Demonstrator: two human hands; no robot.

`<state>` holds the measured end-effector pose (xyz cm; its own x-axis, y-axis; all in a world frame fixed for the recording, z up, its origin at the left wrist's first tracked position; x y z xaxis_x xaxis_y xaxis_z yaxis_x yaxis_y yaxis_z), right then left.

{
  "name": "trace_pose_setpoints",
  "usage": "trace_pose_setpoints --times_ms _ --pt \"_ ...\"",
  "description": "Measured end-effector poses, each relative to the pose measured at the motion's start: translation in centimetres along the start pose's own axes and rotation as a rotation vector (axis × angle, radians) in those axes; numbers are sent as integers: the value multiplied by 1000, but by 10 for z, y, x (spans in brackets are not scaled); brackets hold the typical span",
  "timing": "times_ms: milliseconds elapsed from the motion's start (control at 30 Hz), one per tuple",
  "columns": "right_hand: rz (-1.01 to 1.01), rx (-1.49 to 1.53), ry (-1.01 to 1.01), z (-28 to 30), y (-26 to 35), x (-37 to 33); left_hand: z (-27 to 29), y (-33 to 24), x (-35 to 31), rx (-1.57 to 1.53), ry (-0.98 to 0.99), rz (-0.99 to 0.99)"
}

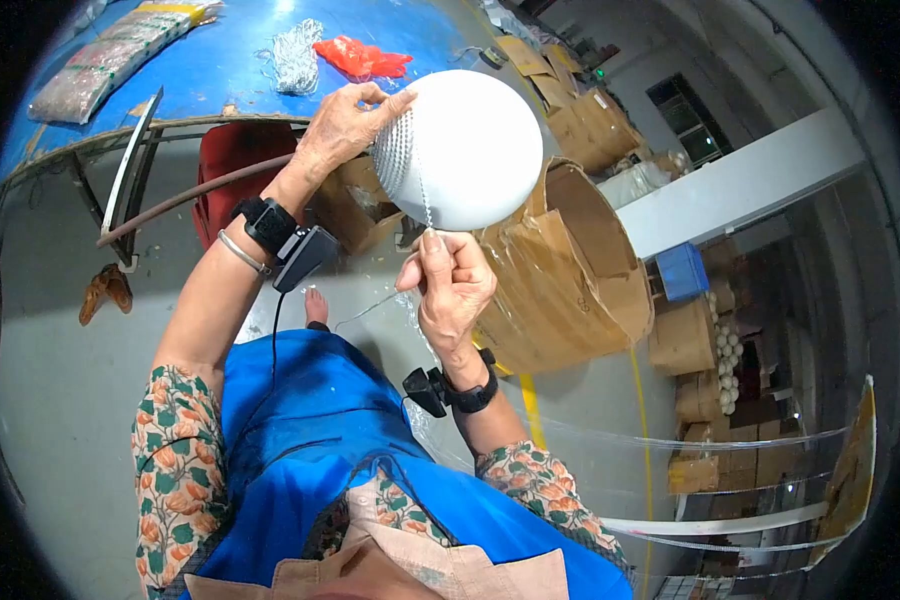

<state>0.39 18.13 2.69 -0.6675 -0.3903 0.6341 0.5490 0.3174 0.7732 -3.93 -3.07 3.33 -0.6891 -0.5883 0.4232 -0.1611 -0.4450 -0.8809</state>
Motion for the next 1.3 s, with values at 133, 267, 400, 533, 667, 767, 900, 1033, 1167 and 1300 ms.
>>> trace_pose_setpoints --times_ms 133,267,400,533,667,767,900,1033,1167,1300 --pt "41 -11 -3 0 -3 1 0 2 1 -57 -67 -5" --pt "-36 -36 -19 -7 -16 -3 13 0 -3 -11 -474 -147" --pt "-44 -86 -59 -2 -26 -3 5 -2 2 -88 -120 0" --pt "-46 -138 -69 -3 -28 -3 3 10 7 -34 74 42" --pt "-42 -167 -50 1 -33 0 -1 -5 -9 56 -42 -232" --pt "-61 -142 -51 2 -27 -2 -5 0 -4 -42 27 -58" --pt "-74 -137 -6 1 1 -14 0 7 9 -5 46 76" --pt "-46 -82 54 0 2 -21 2 10 9 -102 -120 47" --pt "-105 -95 36 4 -9 -22 1 6 7 -99 -171 64" --pt "-75 -103 26 3 -20 -16 5 5 8 -119 -192 54"
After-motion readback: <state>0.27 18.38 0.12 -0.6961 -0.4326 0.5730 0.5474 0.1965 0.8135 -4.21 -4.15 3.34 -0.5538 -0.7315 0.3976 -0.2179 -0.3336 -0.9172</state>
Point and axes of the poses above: each hand's wrist, its own x-axis towards the middle knuckle, its own z-axis out of the back of the hand, y = z × x, the point moved 6 cm from there along x, towards the middle knuckle, and after that the axes turned 9 degrees about z, right-handed, at the moved point
